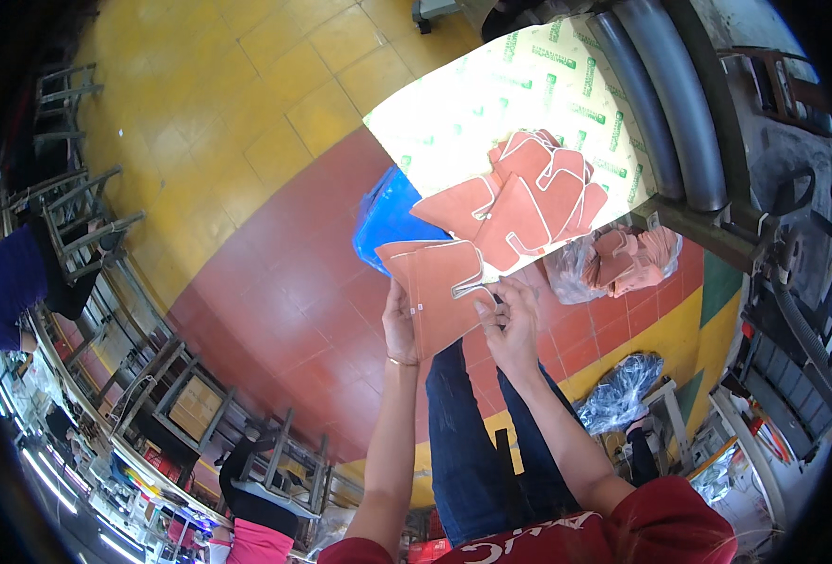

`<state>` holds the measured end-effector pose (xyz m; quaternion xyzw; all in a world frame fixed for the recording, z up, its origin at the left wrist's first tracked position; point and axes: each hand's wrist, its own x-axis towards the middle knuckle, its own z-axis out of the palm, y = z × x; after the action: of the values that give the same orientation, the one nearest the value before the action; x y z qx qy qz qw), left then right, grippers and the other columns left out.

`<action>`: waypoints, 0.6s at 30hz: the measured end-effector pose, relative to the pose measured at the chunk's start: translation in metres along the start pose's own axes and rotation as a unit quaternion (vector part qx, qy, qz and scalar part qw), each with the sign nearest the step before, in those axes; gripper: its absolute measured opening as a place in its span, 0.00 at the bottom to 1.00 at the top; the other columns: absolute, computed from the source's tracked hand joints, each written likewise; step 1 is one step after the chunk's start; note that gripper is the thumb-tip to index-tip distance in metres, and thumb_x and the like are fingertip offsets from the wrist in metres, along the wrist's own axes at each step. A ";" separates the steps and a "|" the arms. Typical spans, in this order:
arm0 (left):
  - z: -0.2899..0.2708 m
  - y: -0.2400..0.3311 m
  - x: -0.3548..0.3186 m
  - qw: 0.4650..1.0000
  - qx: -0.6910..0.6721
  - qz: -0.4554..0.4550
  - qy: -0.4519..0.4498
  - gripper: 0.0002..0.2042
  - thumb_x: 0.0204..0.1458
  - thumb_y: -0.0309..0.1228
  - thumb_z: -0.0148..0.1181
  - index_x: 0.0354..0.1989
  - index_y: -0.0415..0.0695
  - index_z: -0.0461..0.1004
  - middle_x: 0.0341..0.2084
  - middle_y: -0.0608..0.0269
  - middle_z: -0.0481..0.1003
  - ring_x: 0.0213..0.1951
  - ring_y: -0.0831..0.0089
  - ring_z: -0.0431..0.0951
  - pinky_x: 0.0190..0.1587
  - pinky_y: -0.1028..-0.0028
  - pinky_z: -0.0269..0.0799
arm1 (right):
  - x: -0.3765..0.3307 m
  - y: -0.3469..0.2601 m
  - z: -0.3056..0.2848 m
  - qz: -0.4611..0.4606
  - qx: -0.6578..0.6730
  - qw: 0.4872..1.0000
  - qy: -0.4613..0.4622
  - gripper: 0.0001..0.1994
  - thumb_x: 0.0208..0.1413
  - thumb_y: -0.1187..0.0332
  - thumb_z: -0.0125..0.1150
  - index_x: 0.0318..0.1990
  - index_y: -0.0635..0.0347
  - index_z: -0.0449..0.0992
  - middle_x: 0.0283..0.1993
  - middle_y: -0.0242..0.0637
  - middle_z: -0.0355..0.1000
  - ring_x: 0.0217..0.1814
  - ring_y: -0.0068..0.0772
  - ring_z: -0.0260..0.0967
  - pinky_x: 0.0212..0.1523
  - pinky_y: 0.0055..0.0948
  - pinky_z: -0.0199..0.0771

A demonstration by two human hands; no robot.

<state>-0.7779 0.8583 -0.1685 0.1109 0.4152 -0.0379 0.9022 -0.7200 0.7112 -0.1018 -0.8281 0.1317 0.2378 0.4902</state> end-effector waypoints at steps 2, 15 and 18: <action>-0.006 0.002 -0.001 0.997 -0.044 -0.036 -0.060 0.32 0.57 0.53 0.46 0.62 0.39 0.58 0.58 0.56 0.65 0.57 0.64 0.66 0.57 0.63 0.65 | -0.002 0.008 -0.001 0.049 0.082 0.994 -0.043 0.11 0.55 0.72 0.59 0.46 0.65 0.74 0.44 0.43 0.69 0.36 0.20 0.69 0.32 0.17 0.68; 0.021 0.028 -0.009 0.982 0.135 -0.131 0.008 0.26 0.58 0.39 0.52 0.61 0.39 0.58 0.56 0.59 0.65 0.57 0.69 0.66 0.60 0.68 0.61 | 0.005 -0.007 0.001 0.070 0.026 0.996 -0.056 0.20 0.49 0.60 0.67 0.46 0.63 0.76 0.44 0.42 0.70 0.51 0.38 0.65 0.51 0.36 0.65; 0.015 0.022 -0.007 0.984 0.131 -0.123 -0.001 0.24 0.59 0.39 0.50 0.61 0.41 0.59 0.55 0.61 0.67 0.56 0.71 0.67 0.59 0.69 0.62 | 0.010 -0.020 0.003 -0.105 -0.008 0.984 0.143 0.22 0.48 0.58 0.69 0.46 0.64 0.76 0.43 0.44 0.71 0.46 0.41 0.69 0.48 0.36 0.68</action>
<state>-0.7673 0.8760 -0.1502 0.1761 0.4164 -0.2032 0.8685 -0.7030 0.7235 -0.0938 -0.8668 0.1108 0.0650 0.4817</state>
